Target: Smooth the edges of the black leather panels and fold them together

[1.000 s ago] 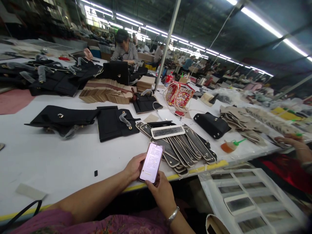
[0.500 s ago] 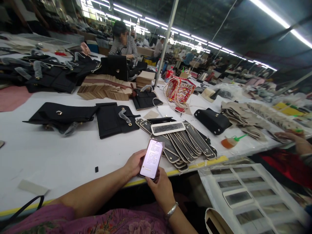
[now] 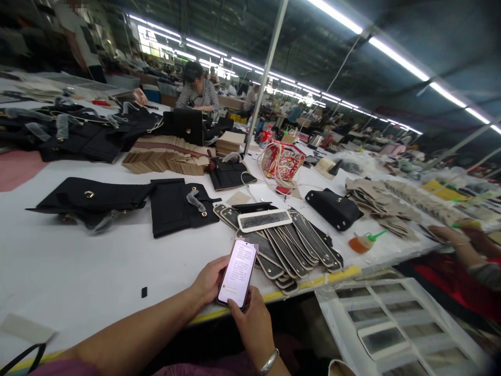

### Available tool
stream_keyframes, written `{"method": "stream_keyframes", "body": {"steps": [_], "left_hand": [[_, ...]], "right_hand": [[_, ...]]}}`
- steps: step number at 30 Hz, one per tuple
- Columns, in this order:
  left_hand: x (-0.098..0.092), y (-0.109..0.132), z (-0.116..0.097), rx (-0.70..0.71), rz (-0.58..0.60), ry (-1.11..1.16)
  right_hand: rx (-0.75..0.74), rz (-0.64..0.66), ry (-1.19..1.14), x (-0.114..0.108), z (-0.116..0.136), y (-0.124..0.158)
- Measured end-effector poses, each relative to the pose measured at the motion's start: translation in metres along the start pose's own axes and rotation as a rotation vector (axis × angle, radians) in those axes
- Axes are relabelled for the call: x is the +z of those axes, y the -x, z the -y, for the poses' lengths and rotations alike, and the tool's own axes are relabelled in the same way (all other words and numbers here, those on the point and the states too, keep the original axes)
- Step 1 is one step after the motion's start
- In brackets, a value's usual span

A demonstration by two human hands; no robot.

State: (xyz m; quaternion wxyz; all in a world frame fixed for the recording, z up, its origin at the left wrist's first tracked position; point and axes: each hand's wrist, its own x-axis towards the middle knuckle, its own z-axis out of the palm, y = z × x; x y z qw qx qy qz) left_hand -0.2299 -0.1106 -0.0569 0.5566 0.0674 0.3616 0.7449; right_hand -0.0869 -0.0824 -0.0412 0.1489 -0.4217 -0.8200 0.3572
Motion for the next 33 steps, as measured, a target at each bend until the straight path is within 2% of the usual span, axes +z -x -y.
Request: {"method": "stream_keyframes", "body": {"steps": [23,33], "left_hand": [[-0.0028,-0.0015,0.0030,-0.004,0.017,0.021],[-0.0032,-0.0025,0.0021,0.003,0.022,-0.001]], "right_hand": [[-0.026,-0.010,0.043,-0.0014,-0.0015,0.0018],[-0.019,0.039,0.034,-0.0043,-0.0006,0.0028]]}}
